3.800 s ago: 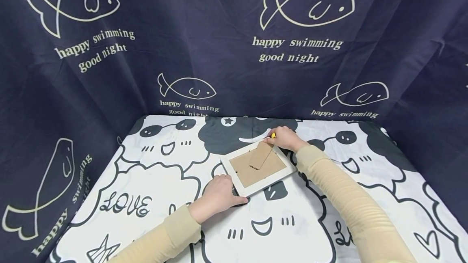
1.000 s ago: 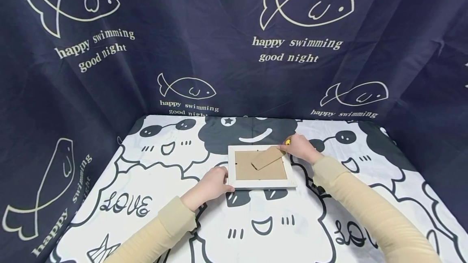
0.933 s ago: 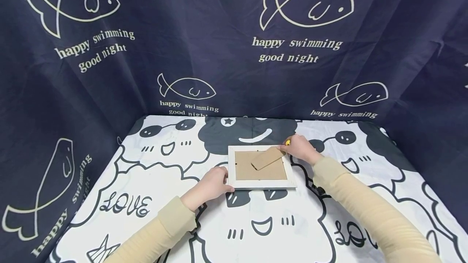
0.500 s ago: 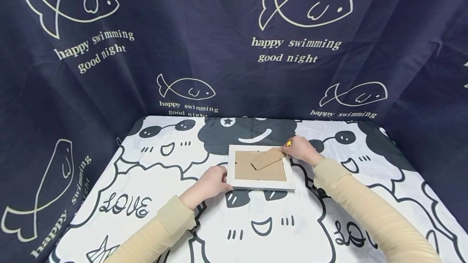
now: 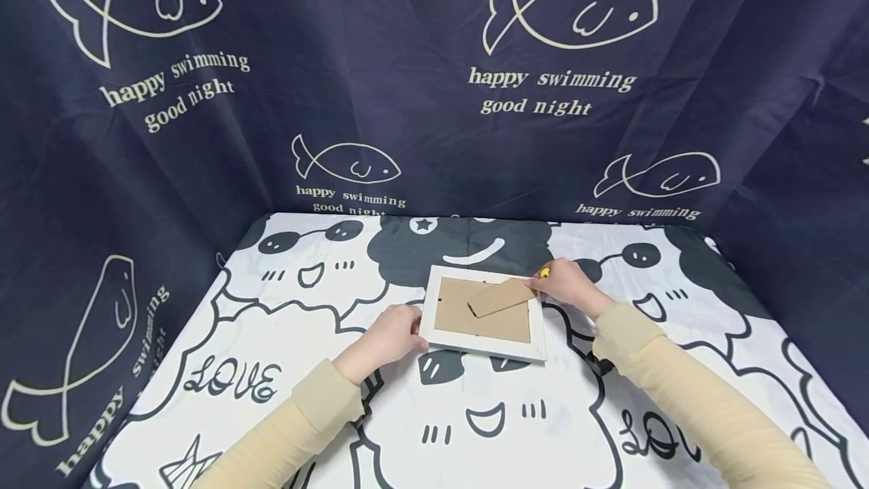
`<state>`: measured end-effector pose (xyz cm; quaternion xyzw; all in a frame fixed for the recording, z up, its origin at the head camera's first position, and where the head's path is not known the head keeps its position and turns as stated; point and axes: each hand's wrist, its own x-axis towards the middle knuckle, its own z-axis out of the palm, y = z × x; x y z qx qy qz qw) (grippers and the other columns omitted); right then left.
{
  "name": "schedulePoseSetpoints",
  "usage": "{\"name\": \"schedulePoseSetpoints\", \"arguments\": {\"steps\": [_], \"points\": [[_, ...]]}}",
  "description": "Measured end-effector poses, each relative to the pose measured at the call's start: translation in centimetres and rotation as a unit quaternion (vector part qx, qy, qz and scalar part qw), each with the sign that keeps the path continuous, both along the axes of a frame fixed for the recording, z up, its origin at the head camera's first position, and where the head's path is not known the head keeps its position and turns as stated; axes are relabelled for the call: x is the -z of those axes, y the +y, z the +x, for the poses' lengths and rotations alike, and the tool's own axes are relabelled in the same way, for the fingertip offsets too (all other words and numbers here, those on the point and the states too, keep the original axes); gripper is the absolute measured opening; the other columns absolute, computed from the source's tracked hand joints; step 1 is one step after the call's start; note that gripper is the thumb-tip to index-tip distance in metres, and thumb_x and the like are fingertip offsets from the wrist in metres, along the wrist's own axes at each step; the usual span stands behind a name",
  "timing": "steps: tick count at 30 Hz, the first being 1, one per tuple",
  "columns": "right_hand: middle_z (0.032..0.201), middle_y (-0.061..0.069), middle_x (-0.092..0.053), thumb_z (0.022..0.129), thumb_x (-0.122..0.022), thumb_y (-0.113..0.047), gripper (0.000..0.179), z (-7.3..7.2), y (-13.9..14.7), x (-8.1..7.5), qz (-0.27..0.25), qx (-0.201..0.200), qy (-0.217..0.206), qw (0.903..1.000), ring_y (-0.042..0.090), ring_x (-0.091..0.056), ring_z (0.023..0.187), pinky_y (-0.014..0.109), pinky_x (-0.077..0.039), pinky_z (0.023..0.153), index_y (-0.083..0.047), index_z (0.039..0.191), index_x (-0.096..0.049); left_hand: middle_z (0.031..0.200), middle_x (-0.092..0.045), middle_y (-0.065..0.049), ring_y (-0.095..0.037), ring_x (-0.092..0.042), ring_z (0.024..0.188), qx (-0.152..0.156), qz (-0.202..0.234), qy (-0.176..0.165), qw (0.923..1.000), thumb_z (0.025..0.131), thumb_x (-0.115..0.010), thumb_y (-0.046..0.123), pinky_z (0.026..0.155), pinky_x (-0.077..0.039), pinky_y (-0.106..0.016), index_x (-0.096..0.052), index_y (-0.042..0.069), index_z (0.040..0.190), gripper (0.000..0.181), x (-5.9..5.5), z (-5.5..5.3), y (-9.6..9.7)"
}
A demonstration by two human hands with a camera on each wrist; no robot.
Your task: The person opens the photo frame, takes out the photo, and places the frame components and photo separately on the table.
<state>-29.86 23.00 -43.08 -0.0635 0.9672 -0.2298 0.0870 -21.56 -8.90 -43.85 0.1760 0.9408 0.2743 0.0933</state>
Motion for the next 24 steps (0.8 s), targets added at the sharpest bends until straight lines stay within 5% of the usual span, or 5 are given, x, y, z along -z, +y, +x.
{"name": "schedulePoseSetpoints", "arguments": {"steps": [15, 19, 24], "points": [[0.060, 0.002, -0.067, 0.087, -0.065, -0.029, 0.030, 0.9, 1.0, 0.0, -0.018, 0.002, -0.009, 0.9998, 0.011, -0.053, 0.049, 0.024, -0.038, 0.046, 0.001, 0.087, -0.069, 0.060, -0.045, 0.004, -0.010, -0.040, 0.055, 0.029, -0.007, 0.026, 0.9992, 0.075, -0.078, 0.015, 0.051, -0.033, -0.022, -0.053, 0.010, 0.069, 0.027, 0.2, -0.8, -0.3], [0.059, 0.001, -0.067, 0.086, -0.065, -0.031, 0.031, 1.1, 1.1, -0.2, -0.021, 0.005, -0.017, 0.9996, 0.008, -0.048, 0.043, 0.023, -0.037, 0.045, 0.000, 0.087, -0.068, 0.063, -0.048, 0.003, -0.011, -0.043, 0.058, 0.023, -0.005, 0.026, 0.9994, 0.075, -0.078, 0.013, 0.053, -0.035, -0.023, -0.062, 0.005, 0.081, 0.019, 0.2, -1.2, -0.4], [0.058, -0.002, -0.065, 0.086, -0.066, -0.033, 0.032, 1.4, 1.2, -0.2, -0.027, 0.012, -0.037, 0.9989, 0.006, -0.042, 0.037, 0.022, -0.035, 0.040, -0.001, 0.089, -0.067, 0.066, -0.050, 0.002, -0.012, -0.045, 0.061, 0.010, -0.005, 0.017, 0.9998, 0.075, -0.078, 0.012, 0.056, -0.037, -0.024, -0.067, 0.000, 0.103, 0.032, 0.3, -1.6, -0.5]]}}
